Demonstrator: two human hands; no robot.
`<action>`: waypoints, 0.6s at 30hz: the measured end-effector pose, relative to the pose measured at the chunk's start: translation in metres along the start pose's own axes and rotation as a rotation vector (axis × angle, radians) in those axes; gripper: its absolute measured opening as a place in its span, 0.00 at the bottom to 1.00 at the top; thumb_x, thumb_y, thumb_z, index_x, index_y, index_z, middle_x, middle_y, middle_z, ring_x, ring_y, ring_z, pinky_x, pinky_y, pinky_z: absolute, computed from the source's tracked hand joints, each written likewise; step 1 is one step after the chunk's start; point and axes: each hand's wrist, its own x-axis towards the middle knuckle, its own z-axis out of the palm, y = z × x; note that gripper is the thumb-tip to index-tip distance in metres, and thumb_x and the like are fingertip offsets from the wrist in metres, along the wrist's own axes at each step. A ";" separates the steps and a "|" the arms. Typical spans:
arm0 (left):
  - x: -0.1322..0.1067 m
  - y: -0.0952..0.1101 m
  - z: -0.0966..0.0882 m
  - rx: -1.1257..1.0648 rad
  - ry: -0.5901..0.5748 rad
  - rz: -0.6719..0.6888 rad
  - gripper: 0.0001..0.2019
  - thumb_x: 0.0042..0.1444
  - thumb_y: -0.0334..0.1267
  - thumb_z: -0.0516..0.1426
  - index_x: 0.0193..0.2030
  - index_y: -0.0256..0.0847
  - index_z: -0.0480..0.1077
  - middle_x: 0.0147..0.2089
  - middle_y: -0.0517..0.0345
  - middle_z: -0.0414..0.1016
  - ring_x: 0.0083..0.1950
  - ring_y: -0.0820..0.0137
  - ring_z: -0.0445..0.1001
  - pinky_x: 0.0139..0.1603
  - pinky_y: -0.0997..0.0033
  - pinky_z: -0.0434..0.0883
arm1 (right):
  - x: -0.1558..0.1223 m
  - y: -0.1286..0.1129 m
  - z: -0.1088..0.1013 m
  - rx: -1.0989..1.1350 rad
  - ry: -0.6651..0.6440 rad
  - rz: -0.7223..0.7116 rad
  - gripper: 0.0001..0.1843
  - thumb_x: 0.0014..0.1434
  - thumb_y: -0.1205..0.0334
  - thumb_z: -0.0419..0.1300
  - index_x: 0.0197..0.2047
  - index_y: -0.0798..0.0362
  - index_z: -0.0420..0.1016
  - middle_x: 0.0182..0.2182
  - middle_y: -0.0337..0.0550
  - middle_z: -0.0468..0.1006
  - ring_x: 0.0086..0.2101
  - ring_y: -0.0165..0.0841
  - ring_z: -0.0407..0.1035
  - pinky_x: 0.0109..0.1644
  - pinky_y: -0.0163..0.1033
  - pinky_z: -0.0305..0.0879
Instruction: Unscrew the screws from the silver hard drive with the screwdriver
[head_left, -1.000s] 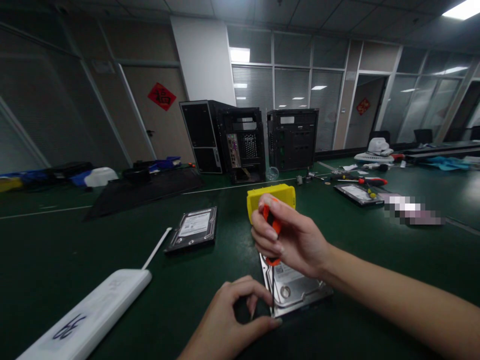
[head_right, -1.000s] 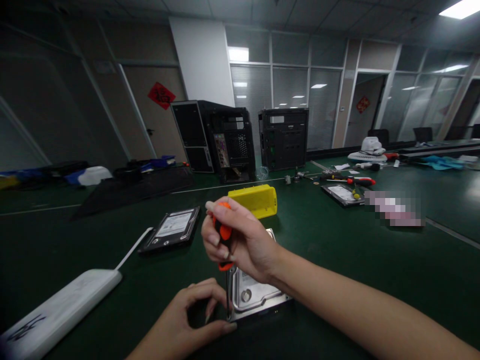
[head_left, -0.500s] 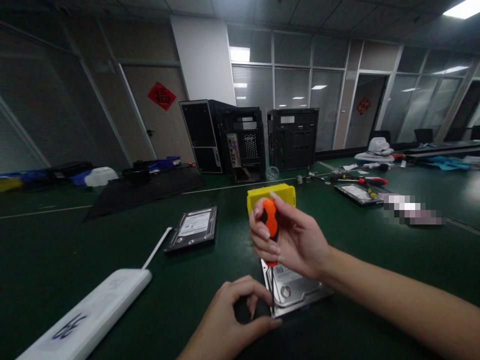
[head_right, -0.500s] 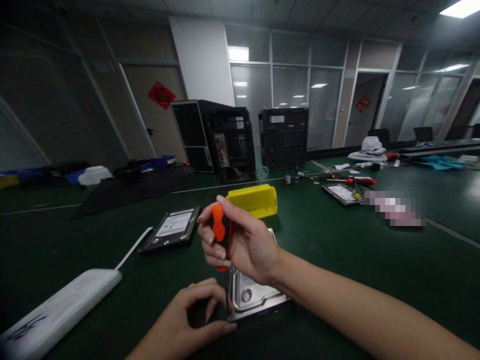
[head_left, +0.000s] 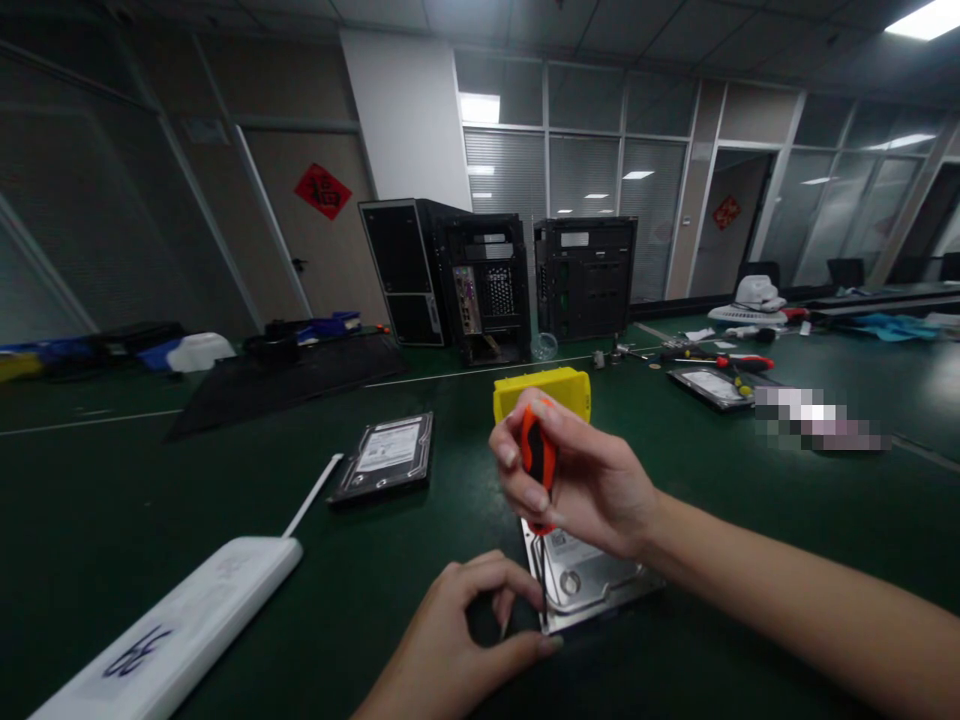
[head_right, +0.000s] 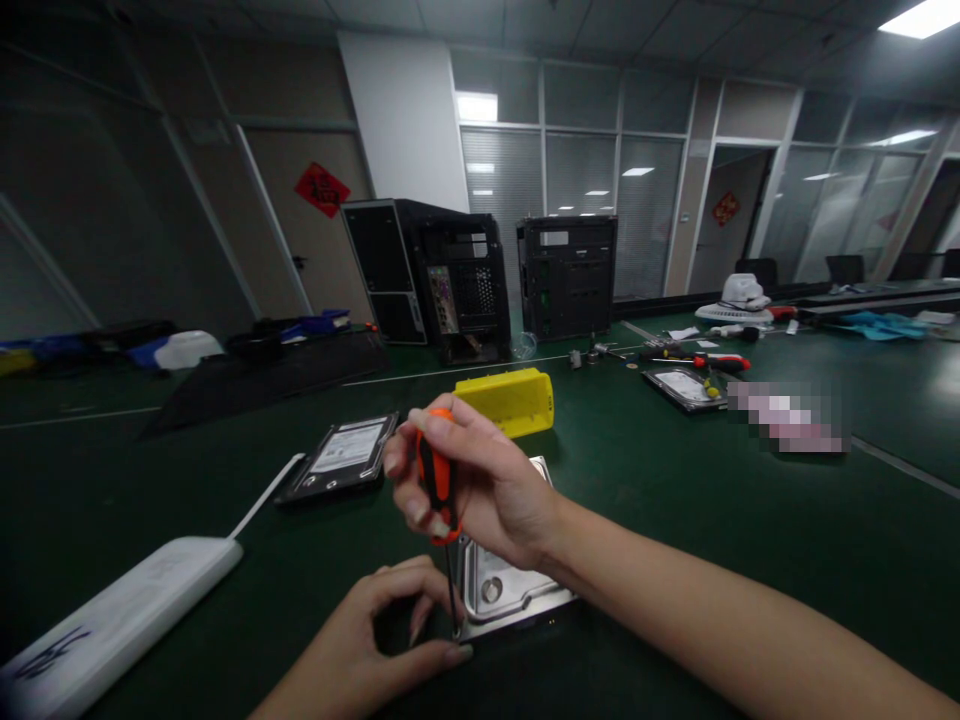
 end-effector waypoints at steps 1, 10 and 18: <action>0.000 0.000 0.000 -0.002 -0.001 0.000 0.13 0.44 0.47 0.63 0.33 0.41 0.75 0.28 0.63 0.65 0.36 0.67 0.65 0.39 0.70 0.59 | 0.000 0.000 0.001 -0.003 -0.005 0.001 0.06 0.60 0.60 0.50 0.37 0.53 0.64 0.27 0.36 0.65 0.19 0.21 0.56 0.21 0.28 0.48; 0.001 0.000 0.000 0.006 -0.005 0.003 0.13 0.44 0.47 0.62 0.33 0.41 0.75 0.28 0.63 0.65 0.36 0.67 0.65 0.40 0.70 0.59 | 0.000 -0.001 0.005 -0.019 -0.019 0.051 0.22 0.65 0.51 0.37 0.40 0.53 0.67 0.20 0.33 0.54 0.17 0.22 0.42 0.19 0.29 0.38; 0.000 -0.001 0.001 0.005 0.009 0.011 0.12 0.44 0.47 0.63 0.32 0.41 0.75 0.28 0.63 0.66 0.37 0.67 0.66 0.42 0.69 0.59 | 0.001 0.001 0.001 0.024 -0.016 0.038 0.20 0.64 0.54 0.41 0.36 0.56 0.70 0.22 0.37 0.62 0.19 0.23 0.53 0.22 0.29 0.49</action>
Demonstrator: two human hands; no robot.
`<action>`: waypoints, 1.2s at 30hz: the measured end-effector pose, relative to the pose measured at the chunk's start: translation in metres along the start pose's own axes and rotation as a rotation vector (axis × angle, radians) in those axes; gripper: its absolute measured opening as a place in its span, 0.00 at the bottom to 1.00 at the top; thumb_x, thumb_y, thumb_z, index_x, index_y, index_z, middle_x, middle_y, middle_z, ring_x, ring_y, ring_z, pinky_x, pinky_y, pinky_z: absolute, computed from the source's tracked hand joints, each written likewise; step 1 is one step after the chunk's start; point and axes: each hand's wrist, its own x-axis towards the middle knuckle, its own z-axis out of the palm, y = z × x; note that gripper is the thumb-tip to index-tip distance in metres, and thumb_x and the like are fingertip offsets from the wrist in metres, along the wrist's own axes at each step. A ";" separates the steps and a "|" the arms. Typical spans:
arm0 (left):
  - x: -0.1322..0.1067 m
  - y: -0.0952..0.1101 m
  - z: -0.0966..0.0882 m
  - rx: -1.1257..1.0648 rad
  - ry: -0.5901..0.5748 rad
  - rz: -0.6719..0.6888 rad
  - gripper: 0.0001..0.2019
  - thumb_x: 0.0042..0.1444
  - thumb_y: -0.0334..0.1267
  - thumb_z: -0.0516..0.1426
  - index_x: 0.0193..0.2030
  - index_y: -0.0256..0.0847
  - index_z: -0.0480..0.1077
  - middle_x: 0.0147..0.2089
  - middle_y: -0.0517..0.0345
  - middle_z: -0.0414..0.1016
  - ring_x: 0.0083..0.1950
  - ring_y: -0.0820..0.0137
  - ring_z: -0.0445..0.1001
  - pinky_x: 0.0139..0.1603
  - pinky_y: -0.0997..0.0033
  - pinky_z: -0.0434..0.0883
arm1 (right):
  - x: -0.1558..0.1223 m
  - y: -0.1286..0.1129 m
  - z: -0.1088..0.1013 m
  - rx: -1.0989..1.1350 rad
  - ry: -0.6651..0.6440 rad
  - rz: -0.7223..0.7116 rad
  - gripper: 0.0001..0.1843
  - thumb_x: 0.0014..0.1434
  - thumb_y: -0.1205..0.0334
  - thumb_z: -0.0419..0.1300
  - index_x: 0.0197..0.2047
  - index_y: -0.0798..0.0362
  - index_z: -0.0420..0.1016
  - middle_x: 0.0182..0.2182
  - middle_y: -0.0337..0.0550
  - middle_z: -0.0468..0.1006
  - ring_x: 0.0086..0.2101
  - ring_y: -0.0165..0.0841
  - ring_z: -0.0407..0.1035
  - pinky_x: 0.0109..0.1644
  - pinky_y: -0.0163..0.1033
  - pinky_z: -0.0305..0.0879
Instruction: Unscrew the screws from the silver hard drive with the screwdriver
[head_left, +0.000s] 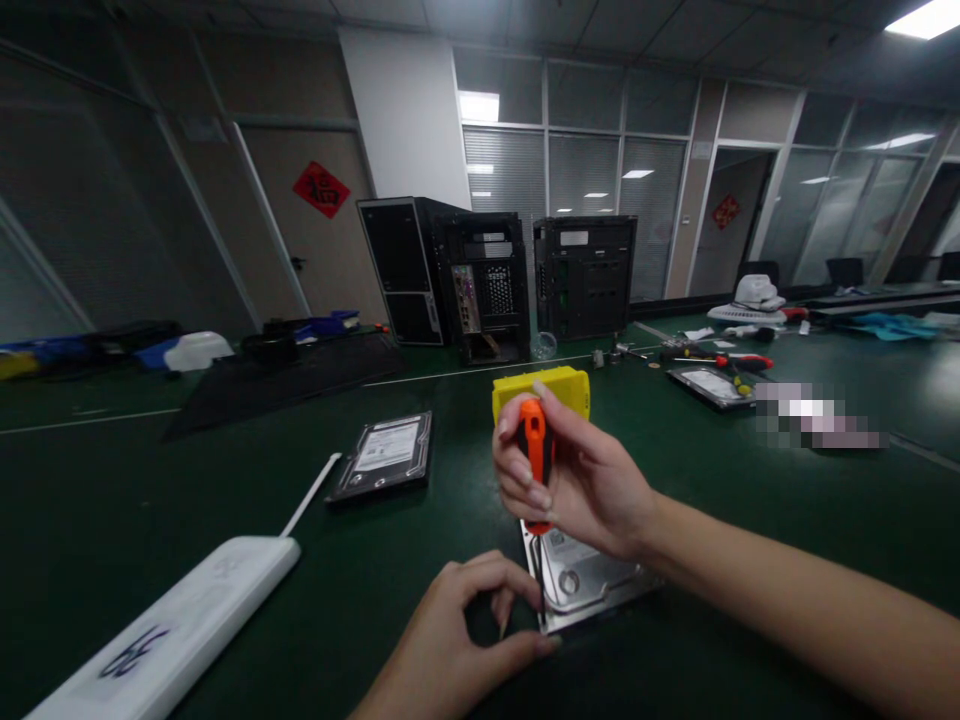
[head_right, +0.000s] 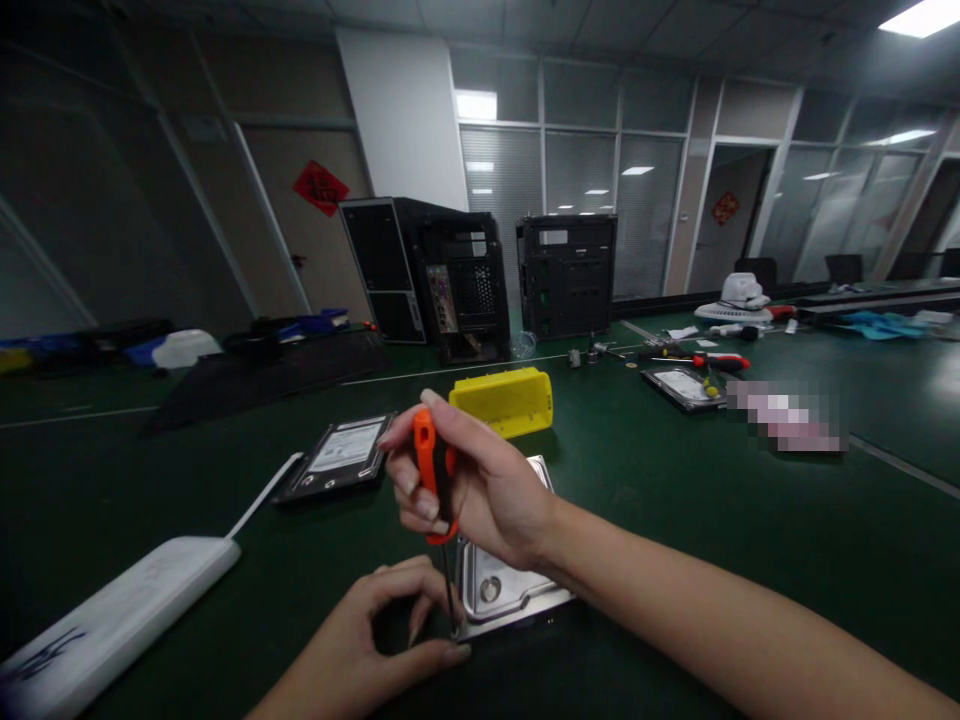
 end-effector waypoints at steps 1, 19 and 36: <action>0.000 0.000 0.000 0.000 0.001 -0.001 0.12 0.44 0.46 0.63 0.32 0.41 0.75 0.28 0.63 0.66 0.37 0.67 0.66 0.42 0.69 0.59 | 0.000 0.000 -0.001 0.000 0.007 -0.006 0.19 0.64 0.54 0.43 0.36 0.56 0.70 0.23 0.38 0.63 0.20 0.23 0.56 0.23 0.29 0.52; -0.001 0.000 -0.001 -0.005 -0.004 0.013 0.13 0.45 0.48 0.62 0.32 0.40 0.74 0.30 0.61 0.70 0.37 0.66 0.66 0.39 0.71 0.60 | 0.003 0.000 -0.001 -0.094 -0.085 -0.060 0.13 0.61 0.54 0.49 0.36 0.55 0.67 0.28 0.41 0.73 0.24 0.26 0.69 0.26 0.30 0.65; 0.000 -0.001 -0.001 0.014 0.003 0.018 0.14 0.45 0.48 0.62 0.33 0.40 0.74 0.28 0.61 0.68 0.37 0.66 0.66 0.40 0.70 0.60 | 0.000 0.003 0.009 -0.195 -0.026 -0.035 0.10 0.62 0.54 0.47 0.36 0.51 0.62 0.18 0.30 0.59 0.15 0.20 0.44 0.19 0.27 0.43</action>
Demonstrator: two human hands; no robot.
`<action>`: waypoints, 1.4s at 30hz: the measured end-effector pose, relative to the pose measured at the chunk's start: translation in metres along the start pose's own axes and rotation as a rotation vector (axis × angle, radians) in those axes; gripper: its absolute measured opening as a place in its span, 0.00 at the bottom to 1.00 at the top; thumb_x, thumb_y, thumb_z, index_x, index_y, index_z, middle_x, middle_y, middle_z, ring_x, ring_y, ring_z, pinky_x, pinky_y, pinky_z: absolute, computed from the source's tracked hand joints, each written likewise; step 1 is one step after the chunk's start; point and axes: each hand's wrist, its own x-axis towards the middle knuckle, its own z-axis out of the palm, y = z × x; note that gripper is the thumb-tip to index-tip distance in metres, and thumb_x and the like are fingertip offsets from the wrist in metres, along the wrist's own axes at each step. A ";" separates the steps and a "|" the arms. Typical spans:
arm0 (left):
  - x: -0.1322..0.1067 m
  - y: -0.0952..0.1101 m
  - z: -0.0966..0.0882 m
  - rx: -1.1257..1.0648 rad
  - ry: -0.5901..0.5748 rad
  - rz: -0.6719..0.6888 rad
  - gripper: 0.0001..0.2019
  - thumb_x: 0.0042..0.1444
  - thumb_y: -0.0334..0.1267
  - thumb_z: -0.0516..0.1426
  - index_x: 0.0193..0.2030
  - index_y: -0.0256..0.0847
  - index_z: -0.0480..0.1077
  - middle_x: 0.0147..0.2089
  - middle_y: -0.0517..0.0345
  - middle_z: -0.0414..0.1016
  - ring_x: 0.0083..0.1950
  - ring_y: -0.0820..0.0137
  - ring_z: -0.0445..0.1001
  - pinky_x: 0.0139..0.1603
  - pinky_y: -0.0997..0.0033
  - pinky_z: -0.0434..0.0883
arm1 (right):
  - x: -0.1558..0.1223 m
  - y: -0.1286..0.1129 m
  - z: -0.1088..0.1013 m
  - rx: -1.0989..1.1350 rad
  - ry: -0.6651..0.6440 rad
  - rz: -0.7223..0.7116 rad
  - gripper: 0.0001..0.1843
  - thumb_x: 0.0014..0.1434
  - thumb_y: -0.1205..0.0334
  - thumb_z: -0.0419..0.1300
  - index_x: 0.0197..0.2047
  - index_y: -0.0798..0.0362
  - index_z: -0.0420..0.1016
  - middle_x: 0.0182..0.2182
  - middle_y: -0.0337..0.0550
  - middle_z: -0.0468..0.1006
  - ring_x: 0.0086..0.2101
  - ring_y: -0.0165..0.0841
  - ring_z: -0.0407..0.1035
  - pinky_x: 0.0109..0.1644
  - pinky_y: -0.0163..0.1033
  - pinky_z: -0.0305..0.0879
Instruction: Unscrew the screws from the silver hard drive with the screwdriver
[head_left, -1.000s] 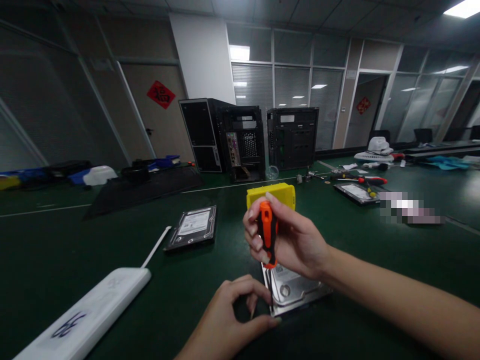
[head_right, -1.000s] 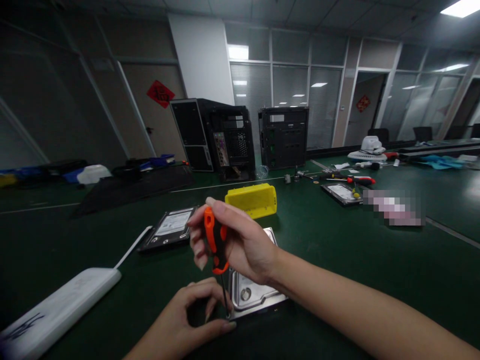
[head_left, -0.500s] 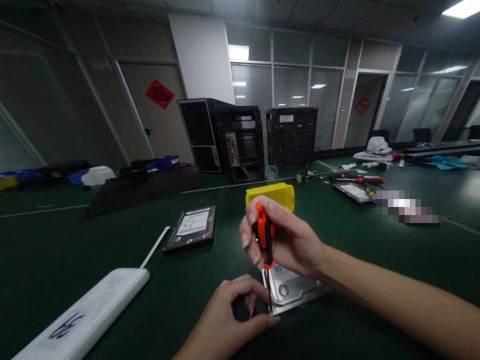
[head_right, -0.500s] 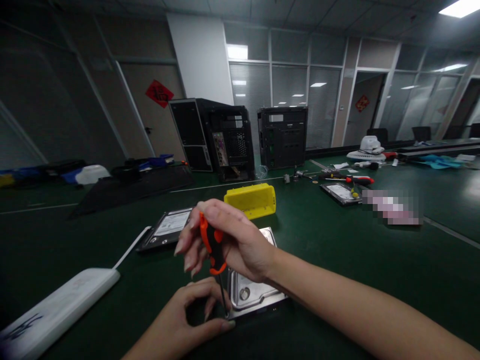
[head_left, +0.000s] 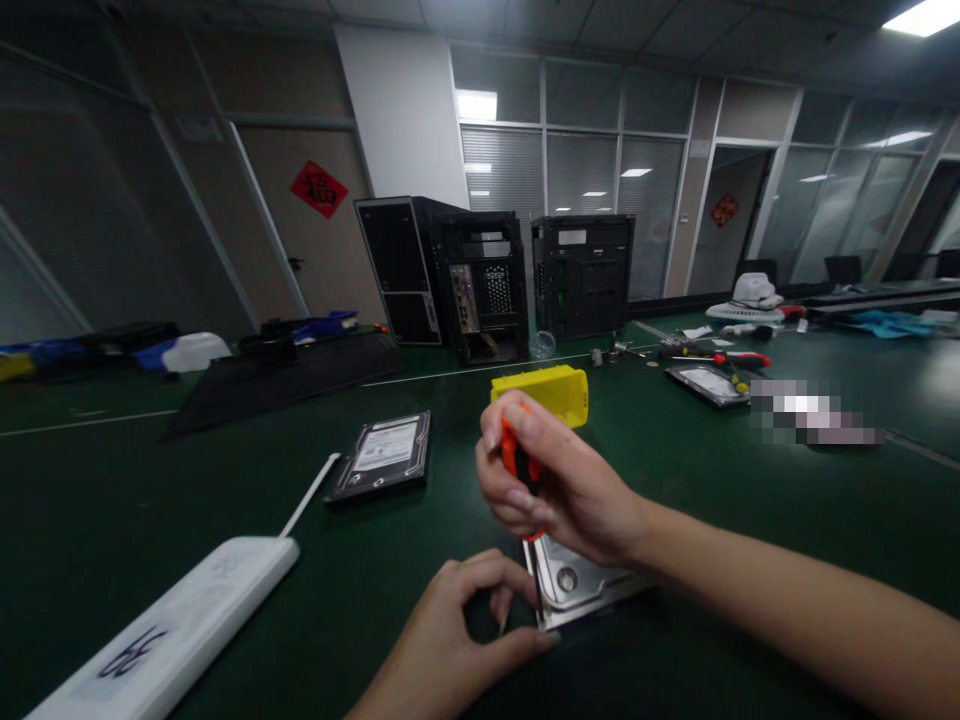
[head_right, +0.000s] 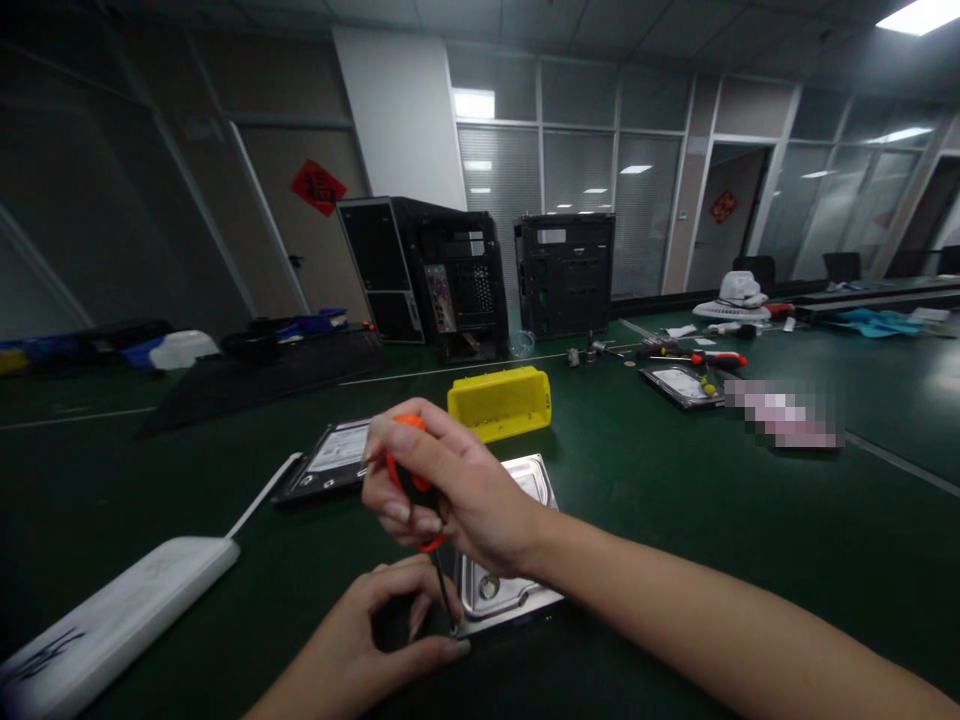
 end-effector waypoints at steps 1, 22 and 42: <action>0.000 -0.001 0.000 -0.005 0.003 0.003 0.14 0.45 0.49 0.62 0.32 0.40 0.74 0.28 0.61 0.68 0.37 0.66 0.66 0.40 0.71 0.60 | 0.000 0.000 0.001 0.008 0.005 0.008 0.13 0.63 0.52 0.45 0.37 0.51 0.63 0.18 0.30 0.58 0.15 0.20 0.44 0.19 0.27 0.42; -0.001 -0.002 0.001 -0.032 -0.009 -0.003 0.14 0.45 0.48 0.62 0.32 0.40 0.74 0.29 0.62 0.68 0.37 0.66 0.66 0.41 0.70 0.60 | -0.001 -0.008 -0.003 0.064 -0.023 0.001 0.04 0.58 0.64 0.54 0.33 0.52 0.60 0.28 0.36 0.71 0.19 0.21 0.61 0.21 0.27 0.54; -0.001 0.001 -0.001 -0.038 -0.008 -0.012 0.14 0.45 0.48 0.62 0.33 0.39 0.75 0.30 0.59 0.69 0.38 0.65 0.66 0.39 0.70 0.60 | 0.000 -0.010 -0.002 0.105 -0.071 0.076 0.17 0.63 0.55 0.44 0.35 0.55 0.68 0.23 0.37 0.64 0.20 0.23 0.57 0.24 0.30 0.51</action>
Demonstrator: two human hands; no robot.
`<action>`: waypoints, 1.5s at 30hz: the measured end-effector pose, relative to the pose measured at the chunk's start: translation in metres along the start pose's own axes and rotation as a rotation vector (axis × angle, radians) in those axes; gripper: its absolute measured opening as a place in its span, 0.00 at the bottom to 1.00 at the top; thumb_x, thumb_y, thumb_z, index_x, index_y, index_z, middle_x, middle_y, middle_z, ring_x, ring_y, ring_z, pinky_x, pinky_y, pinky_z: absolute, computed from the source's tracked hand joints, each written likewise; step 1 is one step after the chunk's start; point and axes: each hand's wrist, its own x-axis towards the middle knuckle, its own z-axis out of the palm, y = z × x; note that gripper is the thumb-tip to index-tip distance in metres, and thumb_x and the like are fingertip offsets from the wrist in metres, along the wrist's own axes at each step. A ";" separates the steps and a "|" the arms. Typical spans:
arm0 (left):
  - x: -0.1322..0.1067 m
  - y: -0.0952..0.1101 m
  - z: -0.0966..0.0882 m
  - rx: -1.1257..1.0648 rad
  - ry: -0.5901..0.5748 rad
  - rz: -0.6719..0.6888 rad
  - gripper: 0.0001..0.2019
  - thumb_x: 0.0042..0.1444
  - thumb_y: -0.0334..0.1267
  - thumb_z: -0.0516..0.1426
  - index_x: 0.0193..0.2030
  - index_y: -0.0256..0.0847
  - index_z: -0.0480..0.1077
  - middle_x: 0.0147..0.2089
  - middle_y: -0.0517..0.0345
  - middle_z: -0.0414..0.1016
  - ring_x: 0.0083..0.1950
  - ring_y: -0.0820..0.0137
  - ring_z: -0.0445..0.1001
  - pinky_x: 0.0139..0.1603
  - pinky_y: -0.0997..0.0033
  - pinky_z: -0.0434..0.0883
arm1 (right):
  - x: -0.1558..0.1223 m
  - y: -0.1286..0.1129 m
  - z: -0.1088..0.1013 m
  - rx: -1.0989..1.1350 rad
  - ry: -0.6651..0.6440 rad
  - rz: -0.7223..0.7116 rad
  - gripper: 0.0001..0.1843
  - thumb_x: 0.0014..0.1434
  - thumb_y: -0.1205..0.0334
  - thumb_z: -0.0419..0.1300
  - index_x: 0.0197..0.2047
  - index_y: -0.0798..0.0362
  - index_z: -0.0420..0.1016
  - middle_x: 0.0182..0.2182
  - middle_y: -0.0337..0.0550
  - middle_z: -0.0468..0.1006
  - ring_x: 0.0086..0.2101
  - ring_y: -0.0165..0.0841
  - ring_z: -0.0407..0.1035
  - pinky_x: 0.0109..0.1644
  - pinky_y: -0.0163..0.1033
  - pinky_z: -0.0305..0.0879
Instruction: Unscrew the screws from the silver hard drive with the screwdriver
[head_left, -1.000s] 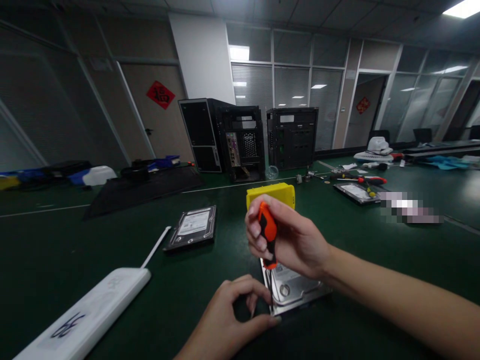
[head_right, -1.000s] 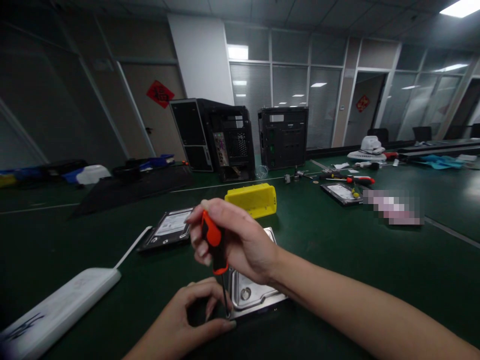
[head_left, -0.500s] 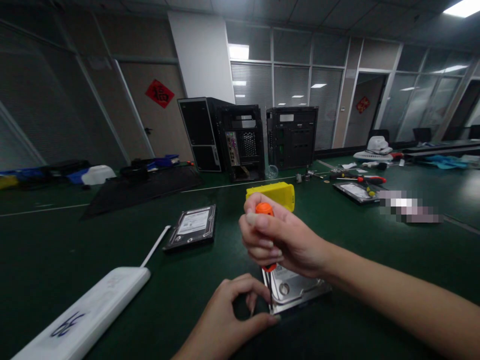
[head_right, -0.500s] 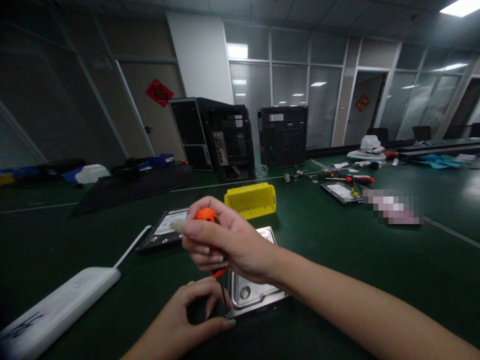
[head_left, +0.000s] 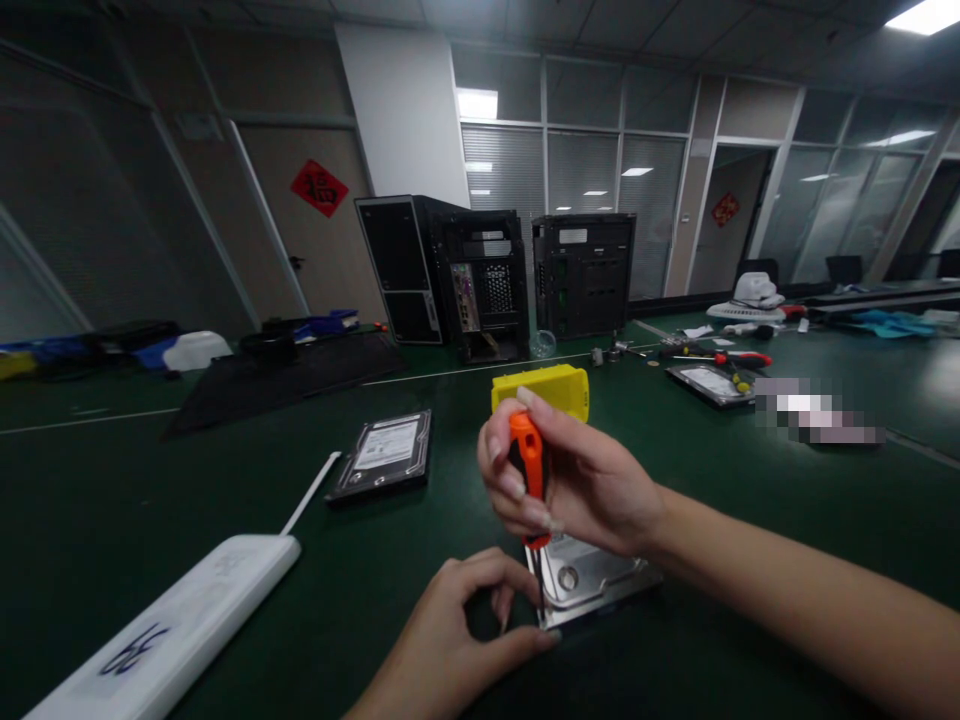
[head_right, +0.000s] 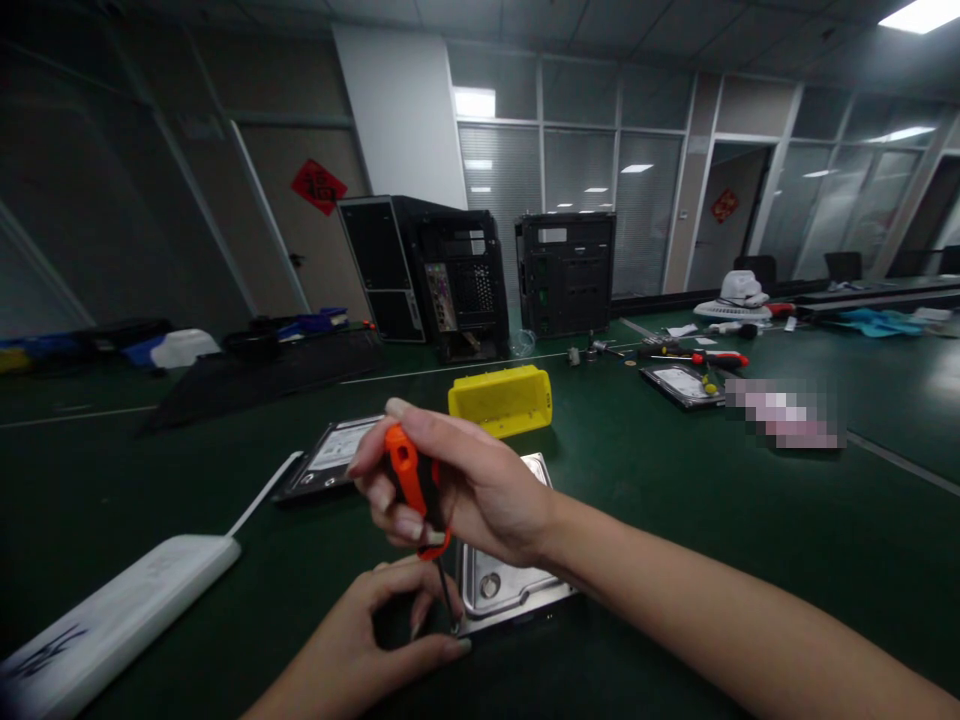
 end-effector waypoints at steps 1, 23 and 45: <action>0.000 -0.001 0.000 0.001 -0.002 0.001 0.14 0.45 0.48 0.62 0.32 0.39 0.74 0.30 0.59 0.69 0.37 0.65 0.66 0.39 0.70 0.60 | 0.000 0.000 -0.001 0.002 -0.004 -0.009 0.16 0.63 0.55 0.44 0.35 0.55 0.68 0.24 0.38 0.65 0.20 0.23 0.59 0.24 0.30 0.53; -0.003 0.008 -0.004 0.019 -0.017 -0.060 0.15 0.46 0.49 0.61 0.36 0.41 0.75 0.30 0.60 0.68 0.38 0.64 0.65 0.41 0.68 0.60 | 0.001 0.004 0.000 0.009 -0.099 -0.018 0.12 0.63 0.58 0.46 0.36 0.56 0.66 0.23 0.35 0.61 0.20 0.22 0.55 0.23 0.29 0.48; 0.000 0.003 -0.002 0.014 0.001 -0.022 0.15 0.45 0.49 0.62 0.35 0.41 0.75 0.30 0.60 0.69 0.38 0.64 0.66 0.40 0.69 0.61 | 0.005 0.004 -0.001 -0.134 -0.008 -0.124 0.05 0.60 0.63 0.53 0.34 0.51 0.58 0.24 0.33 0.70 0.19 0.22 0.64 0.21 0.27 0.57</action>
